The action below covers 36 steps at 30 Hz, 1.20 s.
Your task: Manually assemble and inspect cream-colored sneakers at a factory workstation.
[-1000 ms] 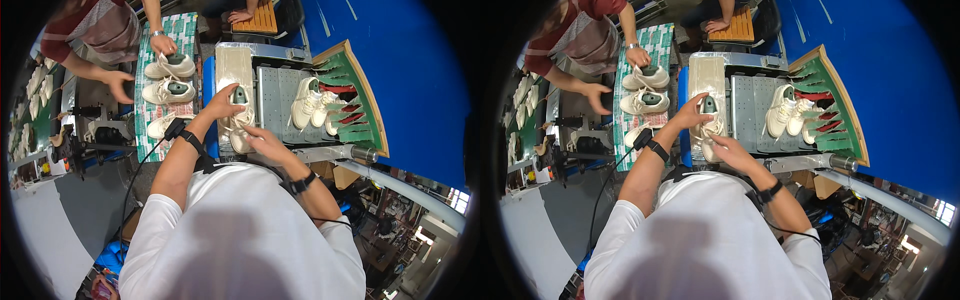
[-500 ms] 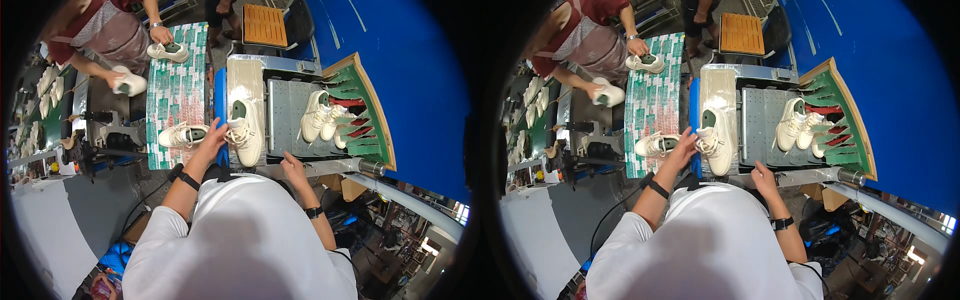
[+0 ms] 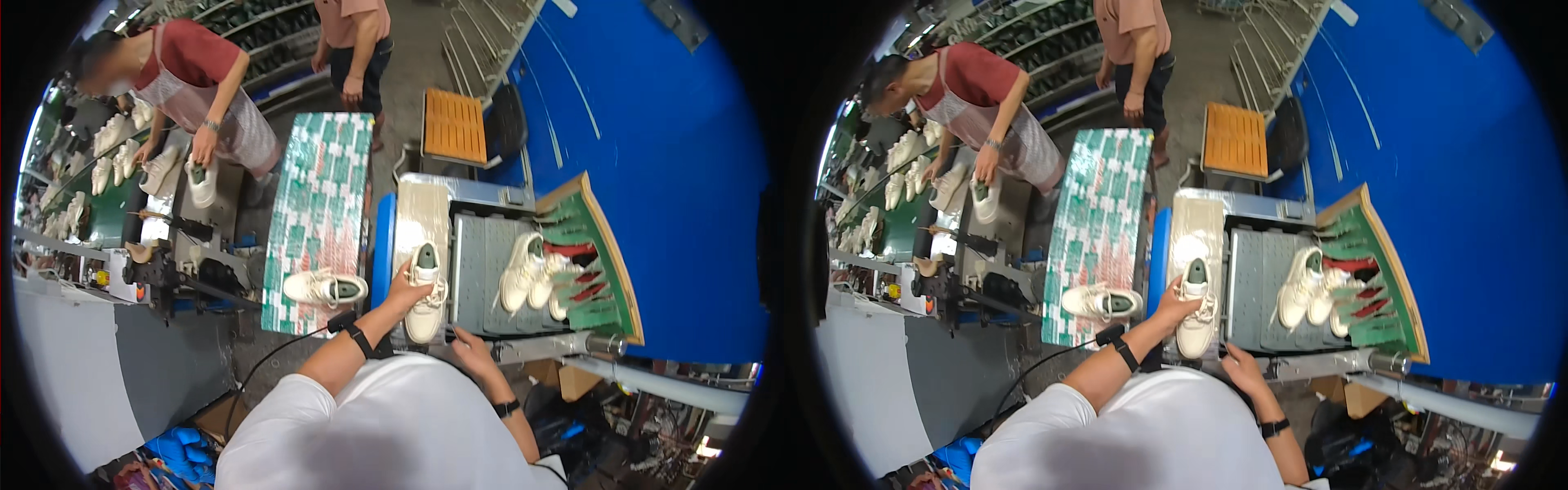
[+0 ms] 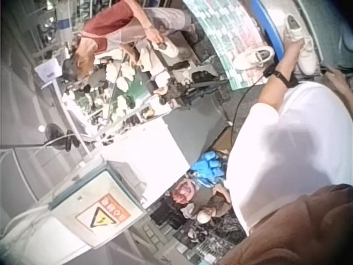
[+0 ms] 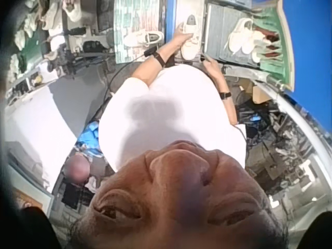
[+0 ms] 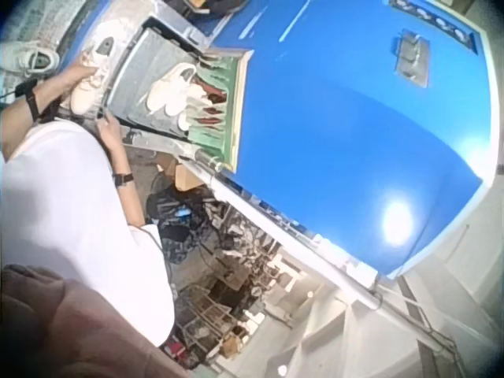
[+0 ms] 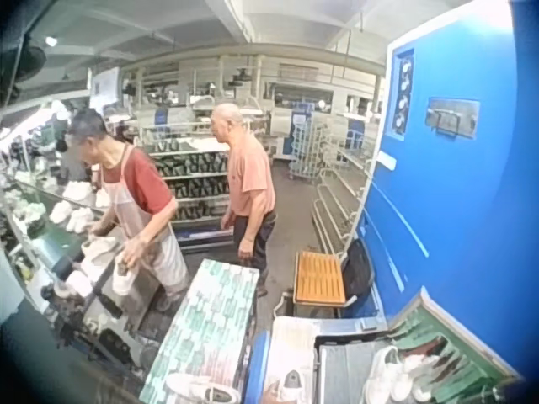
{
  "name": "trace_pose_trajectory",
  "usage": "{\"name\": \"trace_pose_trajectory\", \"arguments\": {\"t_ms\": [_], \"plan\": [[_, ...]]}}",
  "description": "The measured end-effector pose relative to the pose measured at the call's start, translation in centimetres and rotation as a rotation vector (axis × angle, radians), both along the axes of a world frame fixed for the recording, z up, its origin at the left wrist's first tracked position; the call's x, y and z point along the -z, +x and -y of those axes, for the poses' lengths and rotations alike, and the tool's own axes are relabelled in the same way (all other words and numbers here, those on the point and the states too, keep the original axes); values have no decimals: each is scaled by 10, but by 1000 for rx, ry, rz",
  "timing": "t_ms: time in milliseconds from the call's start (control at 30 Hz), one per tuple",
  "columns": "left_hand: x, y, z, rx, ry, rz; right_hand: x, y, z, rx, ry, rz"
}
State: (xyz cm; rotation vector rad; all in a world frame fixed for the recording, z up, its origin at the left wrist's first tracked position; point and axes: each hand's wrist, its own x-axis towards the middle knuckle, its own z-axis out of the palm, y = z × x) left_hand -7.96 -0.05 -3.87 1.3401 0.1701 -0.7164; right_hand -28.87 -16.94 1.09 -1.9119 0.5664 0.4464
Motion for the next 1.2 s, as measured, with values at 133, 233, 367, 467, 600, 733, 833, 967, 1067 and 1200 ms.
{"name": "trace_pose_trajectory", "arguments": {"t_ms": [133, 233, 367, 467, 600, 733, 833, 967, 1067, 1200], "plan": [[15, 51, -37, 67, -343, -229, 25, -34, 13, 190, 68, -46], [-13, 126, -85, 204, -268, -127, 29, -45, 16, 222, 88, -92], [-76, 226, -148, 632, 21, 359, 24, -40, 14, 216, 56, -137], [-31, 273, -194, 962, 641, 362, -13, -16, -1, 150, 10, -196], [23, 261, -217, 781, 892, 255, -19, -6, -1, 103, 14, -277], [25, 206, -211, 269, 1098, 694, 6, -22, 6, 110, 62, -224], [28, 174, -172, 110, 1074, 922, 8, -39, 9, 69, 45, -231], [16, 95, -29, 346, 604, 898, 13, -70, 14, 99, 64, -207], [2, 37, 78, 494, 368, 533, 12, -77, 29, -13, 28, -209], [38, -18, 217, 425, 432, 527, 11, -109, 54, 112, 21, -85]]}}
